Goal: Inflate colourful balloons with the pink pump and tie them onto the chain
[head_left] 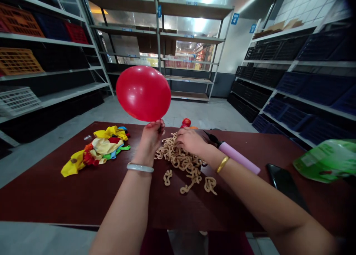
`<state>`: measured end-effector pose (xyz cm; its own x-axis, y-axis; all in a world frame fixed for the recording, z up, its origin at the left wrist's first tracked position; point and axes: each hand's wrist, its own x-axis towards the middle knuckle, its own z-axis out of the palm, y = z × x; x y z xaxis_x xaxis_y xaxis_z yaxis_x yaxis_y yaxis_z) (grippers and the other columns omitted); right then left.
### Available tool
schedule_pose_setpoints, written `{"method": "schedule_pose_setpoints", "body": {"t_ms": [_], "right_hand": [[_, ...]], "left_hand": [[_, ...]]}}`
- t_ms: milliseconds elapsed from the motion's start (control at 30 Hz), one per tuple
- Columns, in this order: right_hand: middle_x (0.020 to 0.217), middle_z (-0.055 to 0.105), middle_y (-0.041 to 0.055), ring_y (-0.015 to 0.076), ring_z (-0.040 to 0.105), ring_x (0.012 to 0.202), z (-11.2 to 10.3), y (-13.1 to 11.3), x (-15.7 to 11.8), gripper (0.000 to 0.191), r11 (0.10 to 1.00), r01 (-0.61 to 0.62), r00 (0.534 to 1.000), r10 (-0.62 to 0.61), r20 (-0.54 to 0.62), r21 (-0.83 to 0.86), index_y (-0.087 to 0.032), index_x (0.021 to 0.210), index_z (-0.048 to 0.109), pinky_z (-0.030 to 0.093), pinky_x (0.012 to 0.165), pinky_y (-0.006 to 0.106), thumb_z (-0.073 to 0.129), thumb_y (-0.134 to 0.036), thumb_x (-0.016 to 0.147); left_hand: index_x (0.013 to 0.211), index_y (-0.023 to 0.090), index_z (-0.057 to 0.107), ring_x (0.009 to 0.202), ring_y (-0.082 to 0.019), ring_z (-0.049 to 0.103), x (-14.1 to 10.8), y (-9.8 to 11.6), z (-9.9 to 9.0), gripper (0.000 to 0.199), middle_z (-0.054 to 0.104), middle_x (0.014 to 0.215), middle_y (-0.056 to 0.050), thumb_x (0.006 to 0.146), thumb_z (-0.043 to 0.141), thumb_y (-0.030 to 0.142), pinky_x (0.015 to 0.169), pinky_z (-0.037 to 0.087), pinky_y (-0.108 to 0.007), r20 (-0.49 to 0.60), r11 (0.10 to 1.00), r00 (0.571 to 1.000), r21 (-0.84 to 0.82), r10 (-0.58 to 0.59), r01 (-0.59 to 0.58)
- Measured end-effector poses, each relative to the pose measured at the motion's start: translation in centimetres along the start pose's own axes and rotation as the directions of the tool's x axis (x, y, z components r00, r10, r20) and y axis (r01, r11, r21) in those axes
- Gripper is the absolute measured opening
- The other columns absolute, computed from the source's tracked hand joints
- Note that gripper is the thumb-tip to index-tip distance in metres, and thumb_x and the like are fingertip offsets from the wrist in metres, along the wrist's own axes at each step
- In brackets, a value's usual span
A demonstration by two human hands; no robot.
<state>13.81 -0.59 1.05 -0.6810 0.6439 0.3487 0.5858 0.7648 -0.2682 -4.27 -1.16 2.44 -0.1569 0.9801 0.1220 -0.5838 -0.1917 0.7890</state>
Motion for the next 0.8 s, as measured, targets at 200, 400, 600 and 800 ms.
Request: {"method": "schedule_pose_setpoints", "body": {"t_ms": [200, 400, 600, 800], "right_hand": [[0.081, 0.065, 0.0044, 0.023, 0.059, 0.089, -0.6, 0.5, 0.5, 0.005, 0.832, -0.226, 0.951, 0.301, -0.07, 0.507, -0.022, 0.072, 0.066, 0.044, 0.085, 0.038, 0.068, -0.023, 0.076], [0.086, 0.068, 0.0058, 0.0183, 0.065, 0.083, -4.3, 0.6, 0.9, 0.025, 0.311, -0.104, 0.886, 0.46, -0.054, 0.945, -0.019, 0.087, 0.061, 0.05, 0.083, 0.037, 0.07, -0.04, 0.078], [0.077, 0.062, 0.0002, 0.0138, 0.06, 0.068, -6.4, 0.3, 1.2, 0.028, 0.117, 0.021, 0.89, 0.451, -0.072, 0.993, -0.021, 0.083, 0.06, 0.05, 0.074, 0.033, 0.077, -0.041, 0.073], [0.077, 0.06, -0.0007, 0.0131, 0.054, 0.069, -6.4, -1.1, 0.1, 0.014, 0.809, -0.025, 0.929, 0.236, -0.285, 0.588, -0.022, 0.086, 0.065, 0.04, 0.066, 0.027, 0.063, -0.035, 0.088]], "left_hand": [[0.073, 0.011, 0.067, 0.05, -0.006, 0.05, 0.1, 0.0, 0.1, 0.021, 0.057, 0.059, 0.002, 0.064, 0.08, 0.024, 0.044, 0.035, -0.016, -0.078, 0.999, 0.997, -0.046, 0.012, -0.016], [0.078, 0.01, 0.07, 0.052, -0.006, 0.054, 0.2, 0.1, -0.3, 0.023, 0.064, 0.067, -0.001, 0.062, 0.083, 0.021, 0.047, 0.041, -0.016, -0.105, 0.991, 0.993, -0.127, -0.046, 0.032], [0.069, 0.013, 0.062, 0.051, -0.007, 0.055, -0.1, -0.1, 0.1, 0.017, 0.06, 0.06, 0.001, 0.066, 0.078, 0.018, 0.049, 0.044, -0.016, -0.112, 0.991, 0.99, -0.111, -0.086, 0.073], [0.068, 0.013, 0.06, 0.052, -0.011, 0.058, -1.2, -0.7, 1.5, 0.023, 0.063, 0.059, -0.003, 0.066, 0.078, 0.029, 0.05, 0.044, -0.02, -0.033, 0.983, 0.983, 0.006, -0.182, 0.182]]}}
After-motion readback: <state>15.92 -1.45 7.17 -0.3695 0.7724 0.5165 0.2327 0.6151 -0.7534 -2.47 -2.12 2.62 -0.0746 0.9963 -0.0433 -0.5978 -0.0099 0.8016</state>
